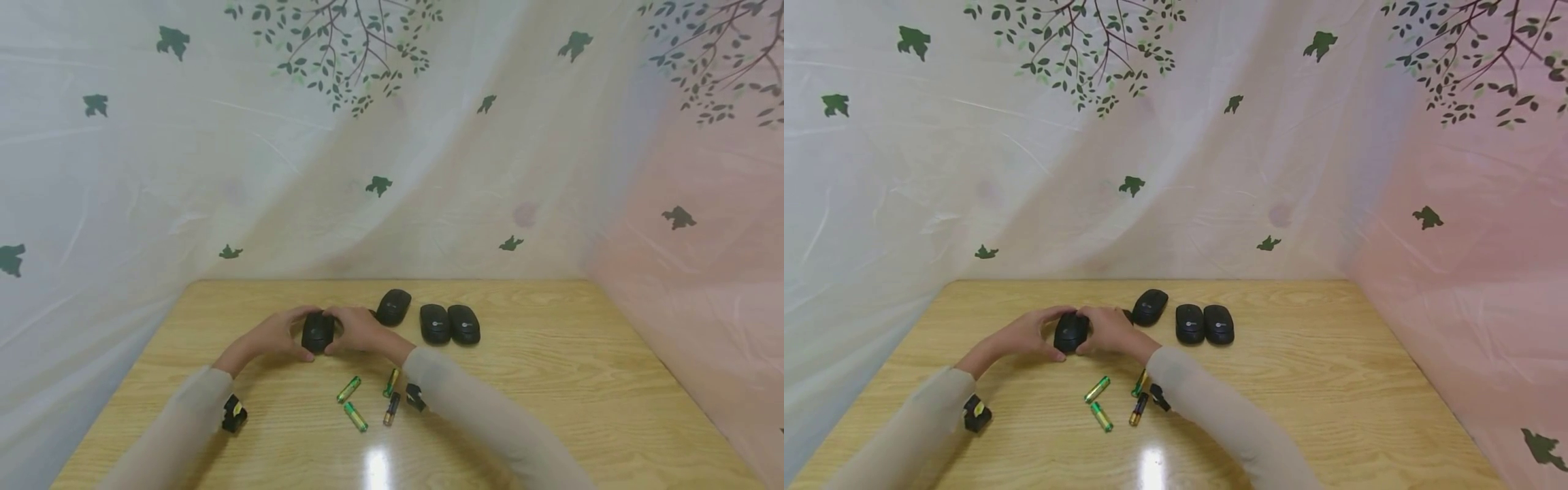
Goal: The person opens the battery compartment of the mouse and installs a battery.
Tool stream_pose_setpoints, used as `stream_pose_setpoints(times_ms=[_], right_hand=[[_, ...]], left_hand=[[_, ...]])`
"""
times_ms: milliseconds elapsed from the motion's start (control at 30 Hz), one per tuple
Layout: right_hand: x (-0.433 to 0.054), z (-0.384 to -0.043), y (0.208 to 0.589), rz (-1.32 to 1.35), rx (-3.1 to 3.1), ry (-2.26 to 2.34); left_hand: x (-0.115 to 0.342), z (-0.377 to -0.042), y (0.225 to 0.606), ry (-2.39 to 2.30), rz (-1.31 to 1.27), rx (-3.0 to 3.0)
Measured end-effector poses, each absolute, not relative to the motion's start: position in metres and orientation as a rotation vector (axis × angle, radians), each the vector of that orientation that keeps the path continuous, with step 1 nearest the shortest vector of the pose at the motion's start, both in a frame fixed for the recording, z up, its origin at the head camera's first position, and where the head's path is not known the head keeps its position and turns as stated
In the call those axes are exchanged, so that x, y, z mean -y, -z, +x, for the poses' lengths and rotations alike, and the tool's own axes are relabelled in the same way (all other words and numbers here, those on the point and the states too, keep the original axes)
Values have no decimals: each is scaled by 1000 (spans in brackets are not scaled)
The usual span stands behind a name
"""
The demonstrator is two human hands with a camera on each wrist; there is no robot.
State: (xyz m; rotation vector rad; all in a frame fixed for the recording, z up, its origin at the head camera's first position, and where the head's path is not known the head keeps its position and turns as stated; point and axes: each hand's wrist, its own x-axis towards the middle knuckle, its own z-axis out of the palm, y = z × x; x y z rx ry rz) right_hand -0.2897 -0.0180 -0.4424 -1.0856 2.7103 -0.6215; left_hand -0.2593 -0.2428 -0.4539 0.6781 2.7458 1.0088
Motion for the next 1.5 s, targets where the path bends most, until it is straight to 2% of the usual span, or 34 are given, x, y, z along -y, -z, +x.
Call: stream_pose_setpoints(times_ms=[267, 533, 1067, 1500], right_hand=[[3, -296, 432, -1109, -2562, 734], [-24, -306, 426, -1165, -2567, 651], [-68, -315, 436, -1167, -2664, 622], [-76, -314, 443, -1219, -2683, 622]], left_hand=[[239, -260, 452, -1009, 631, -2718], [224, -261, 444, -975, 503, -2743], [175, -274, 446, -910, 714, -2856], [161, -277, 456, -743, 735, -2897]])
